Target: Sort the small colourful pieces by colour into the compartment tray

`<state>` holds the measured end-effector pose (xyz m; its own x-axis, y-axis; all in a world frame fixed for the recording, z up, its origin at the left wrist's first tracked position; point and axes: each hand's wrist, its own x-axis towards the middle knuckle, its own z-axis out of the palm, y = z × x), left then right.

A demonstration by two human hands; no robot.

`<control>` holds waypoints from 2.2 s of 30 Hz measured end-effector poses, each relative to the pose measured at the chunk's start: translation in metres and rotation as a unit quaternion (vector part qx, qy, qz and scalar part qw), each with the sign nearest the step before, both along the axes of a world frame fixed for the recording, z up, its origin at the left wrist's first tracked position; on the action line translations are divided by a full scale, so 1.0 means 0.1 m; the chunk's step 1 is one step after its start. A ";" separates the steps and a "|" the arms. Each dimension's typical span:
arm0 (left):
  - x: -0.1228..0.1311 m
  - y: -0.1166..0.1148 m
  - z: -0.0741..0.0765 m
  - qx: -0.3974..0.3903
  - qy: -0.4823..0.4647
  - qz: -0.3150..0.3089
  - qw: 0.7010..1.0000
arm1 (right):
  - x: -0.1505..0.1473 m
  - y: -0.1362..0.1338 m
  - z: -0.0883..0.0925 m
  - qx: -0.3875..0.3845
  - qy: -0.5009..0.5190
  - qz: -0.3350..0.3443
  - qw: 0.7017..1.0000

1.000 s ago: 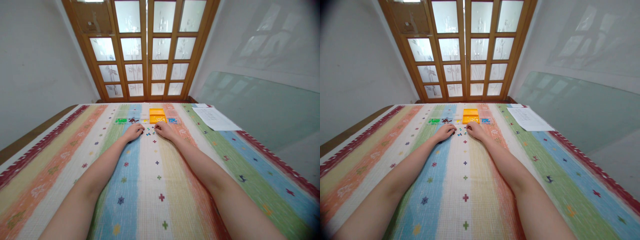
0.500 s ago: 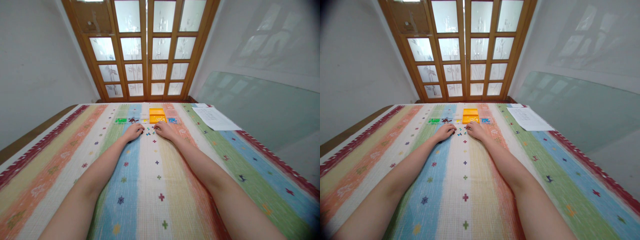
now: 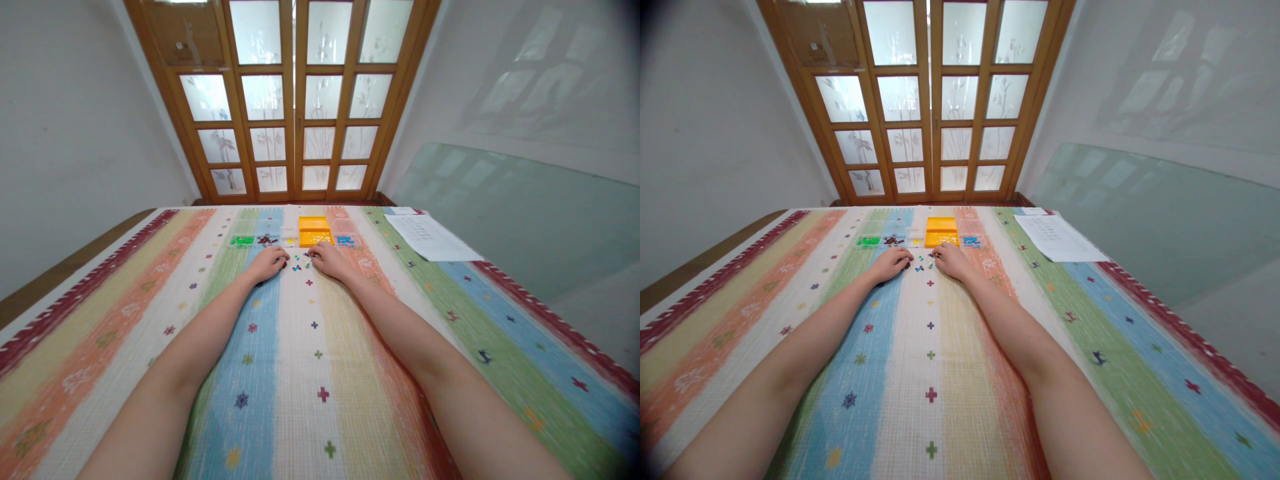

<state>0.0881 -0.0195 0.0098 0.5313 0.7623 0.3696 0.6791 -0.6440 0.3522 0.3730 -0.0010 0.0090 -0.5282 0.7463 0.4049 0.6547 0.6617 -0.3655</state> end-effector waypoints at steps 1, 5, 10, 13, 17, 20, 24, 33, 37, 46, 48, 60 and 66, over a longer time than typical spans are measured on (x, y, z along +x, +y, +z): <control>0.00 0.00 0.00 0.000 0.000 0.001 1.000 | 0.00 0.00 0.00 0.000 0.000 0.005 1.000; 0.01 -0.01 0.01 -0.001 0.008 0.008 1.000 | 0.03 0.06 -0.03 -0.011 0.022 0.014 1.000; 0.00 -0.01 0.01 0.001 0.014 0.006 1.000 | 0.20 0.20 -0.06 -0.048 0.021 0.037 0.998; 0.00 0.00 0.00 0.000 0.011 0.006 1.000 | 0.28 0.24 -0.05 -0.062 0.002 0.062 0.996; 0.00 -0.01 0.00 -0.005 0.008 0.010 1.000 | 0.28 0.22 -0.04 -0.050 -0.013 0.073 0.996; 0.01 -0.01 0.01 -0.006 0.007 0.012 1.000 | 0.24 0.18 -0.03 -0.040 -0.019 0.068 0.997; 0.01 -0.02 0.01 -0.004 0.005 0.011 1.000 | 0.22 0.15 -0.01 -0.032 -0.022 0.062 0.997; 0.02 -0.03 0.03 -0.011 0.006 0.015 1.000 | 0.19 0.13 0.00 -0.032 -0.012 0.051 0.998; 0.02 -0.03 0.03 -0.012 0.008 0.014 1.000 | 0.17 0.12 -0.03 -0.039 0.037 0.030 0.998; 0.02 -0.03 0.03 -0.012 0.009 0.010 1.000 | 0.20 0.19 0.03 -0.005 0.210 -0.175 0.962; 0.02 -0.04 0.04 -0.012 0.007 0.011 1.000 | 0.23 0.23 0.01 -0.005 0.220 -0.203 0.954; 0.03 -0.05 0.03 -0.007 0.010 0.021 1.000 | 0.32 0.38 -0.08 0.018 0.104 -0.299 0.949; 0.04 -0.05 0.03 -0.010 0.009 0.026 1.000 | 0.26 0.32 -0.04 0.014 0.091 -0.223 0.970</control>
<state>0.0919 -0.0249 0.0132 0.4964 0.7967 0.3449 0.7181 -0.6000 0.3525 0.3989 0.0312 0.0049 -0.0733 0.8716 0.4847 0.8043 0.3390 -0.4880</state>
